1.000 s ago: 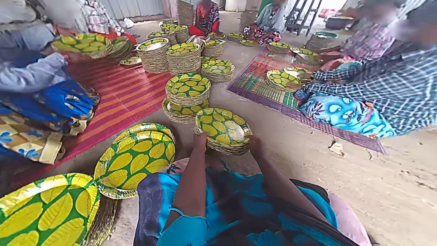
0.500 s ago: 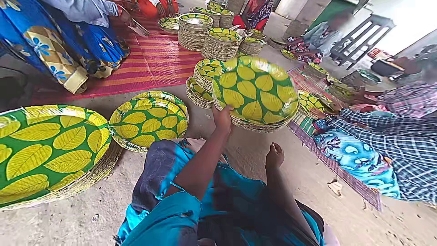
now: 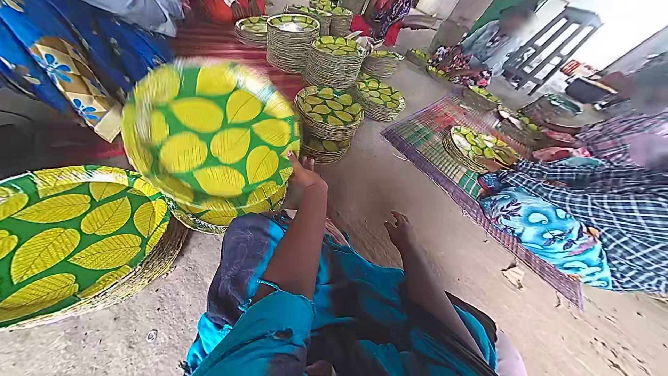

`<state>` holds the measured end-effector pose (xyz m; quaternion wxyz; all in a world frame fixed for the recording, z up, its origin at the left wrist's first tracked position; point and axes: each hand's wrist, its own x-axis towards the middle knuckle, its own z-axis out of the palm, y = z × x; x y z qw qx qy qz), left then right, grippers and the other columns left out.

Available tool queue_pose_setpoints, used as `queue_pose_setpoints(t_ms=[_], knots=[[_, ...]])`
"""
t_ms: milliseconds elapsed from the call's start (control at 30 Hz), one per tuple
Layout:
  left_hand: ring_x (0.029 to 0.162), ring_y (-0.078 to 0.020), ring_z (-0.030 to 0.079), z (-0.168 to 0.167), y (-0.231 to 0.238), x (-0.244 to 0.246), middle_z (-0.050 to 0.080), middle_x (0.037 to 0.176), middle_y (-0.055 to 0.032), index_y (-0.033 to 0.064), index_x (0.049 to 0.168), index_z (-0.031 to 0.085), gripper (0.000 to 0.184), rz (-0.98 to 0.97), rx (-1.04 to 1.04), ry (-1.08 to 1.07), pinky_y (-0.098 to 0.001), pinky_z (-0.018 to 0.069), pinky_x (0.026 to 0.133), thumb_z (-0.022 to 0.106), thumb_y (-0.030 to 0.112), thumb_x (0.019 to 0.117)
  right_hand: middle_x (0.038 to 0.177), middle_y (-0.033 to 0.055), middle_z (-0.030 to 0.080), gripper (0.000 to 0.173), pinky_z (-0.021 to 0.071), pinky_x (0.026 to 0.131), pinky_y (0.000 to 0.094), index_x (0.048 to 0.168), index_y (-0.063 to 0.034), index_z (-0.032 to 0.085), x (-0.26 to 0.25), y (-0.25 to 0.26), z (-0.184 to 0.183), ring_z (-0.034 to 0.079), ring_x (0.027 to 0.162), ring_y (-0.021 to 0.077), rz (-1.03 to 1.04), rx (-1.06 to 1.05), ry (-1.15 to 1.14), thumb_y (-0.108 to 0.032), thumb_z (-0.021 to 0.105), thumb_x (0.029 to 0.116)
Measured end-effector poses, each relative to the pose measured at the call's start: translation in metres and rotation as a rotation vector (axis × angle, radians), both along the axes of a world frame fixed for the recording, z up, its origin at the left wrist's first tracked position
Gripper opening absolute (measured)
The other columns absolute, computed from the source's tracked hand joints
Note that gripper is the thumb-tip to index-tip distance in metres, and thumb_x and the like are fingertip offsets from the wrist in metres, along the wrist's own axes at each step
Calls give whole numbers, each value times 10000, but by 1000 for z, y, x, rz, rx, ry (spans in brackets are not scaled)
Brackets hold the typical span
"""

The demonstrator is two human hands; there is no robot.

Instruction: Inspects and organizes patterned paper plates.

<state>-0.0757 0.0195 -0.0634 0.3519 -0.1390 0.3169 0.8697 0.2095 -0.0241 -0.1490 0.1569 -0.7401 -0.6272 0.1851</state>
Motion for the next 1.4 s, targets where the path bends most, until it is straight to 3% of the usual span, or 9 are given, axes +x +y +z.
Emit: queue_pose_setpoints(t_ms=[100,133,200,333,467,600,833,1200,1400], knots=[[1029,-276,596,-45,8,14,526,1328,-216,74,1580,258,710,-407,-163,115,-440,541,863,576,427,1052,1562,202,468,545,421,1134,540,1523,-65,473,3,2,-3,516,1388,372,-7,-97,-27,-223,614,1021],[932,-256,571,-59,14,22,550,1178,-187,36,1516,344,630,-516,-218,206,-433,518,812,573,399,1055,1556,200,477,545,414,1136,548,1525,-71,475,5,3,-4,517,1387,375,2,-127,-39,-234,611,1023],[922,-293,575,-79,18,34,581,1194,-225,-14,1444,467,528,-720,-288,482,-468,514,821,574,339,1066,1536,191,507,536,399,1145,568,1517,-92,496,8,4,-8,510,1396,375,35,-195,-60,-272,609,1025],[1315,-341,584,-63,4,45,595,1422,-209,58,1519,462,592,-1243,-464,1258,-537,450,1113,571,412,1057,1576,154,476,560,352,1181,592,1542,-143,480,2,-1,-14,449,1457,355,139,-443,-97,-361,590,1038],[1410,-397,498,-70,-10,68,514,1525,-206,111,1584,392,662,-1763,-465,2025,-649,393,1129,565,446,1041,1559,204,486,575,310,1204,606,1552,-103,464,-11,-5,-27,434,1471,371,321,-622,-109,-361,583,1052],[1354,-422,534,-114,-27,93,578,1442,-231,56,1437,573,532,-2150,-532,2200,-685,403,1078,557,414,1045,1575,199,470,549,279,1225,593,1561,-112,457,-25,-6,-37,407,1492,365,425,-676,-121,-335,559,1070],[1387,-452,499,-109,-68,132,531,1471,-281,-70,1350,590,379,-2071,-719,2486,-650,431,1088,489,164,1070,1357,206,647,639,449,1013,706,1437,-112,573,-24,4,-78,603,1274,412,517,-594,-333,-531,641,959],[1378,-453,508,-111,-71,136,531,1463,-291,-97,1326,591,382,-2050,-787,2499,-637,450,1079,475,161,1070,1311,202,665,674,475,974,709,1433,-129,563,-24,8,-93,628,1228,417,507,-601,-434,-489,739,892],[1344,-412,556,-108,-70,134,580,1429,-247,-63,1310,613,357,-2115,-753,2534,-613,467,1064,476,165,1072,1293,231,662,627,479,956,709,1403,-62,575,-29,3,-82,631,1207,436,542,-604,-402,-327,778,872]])
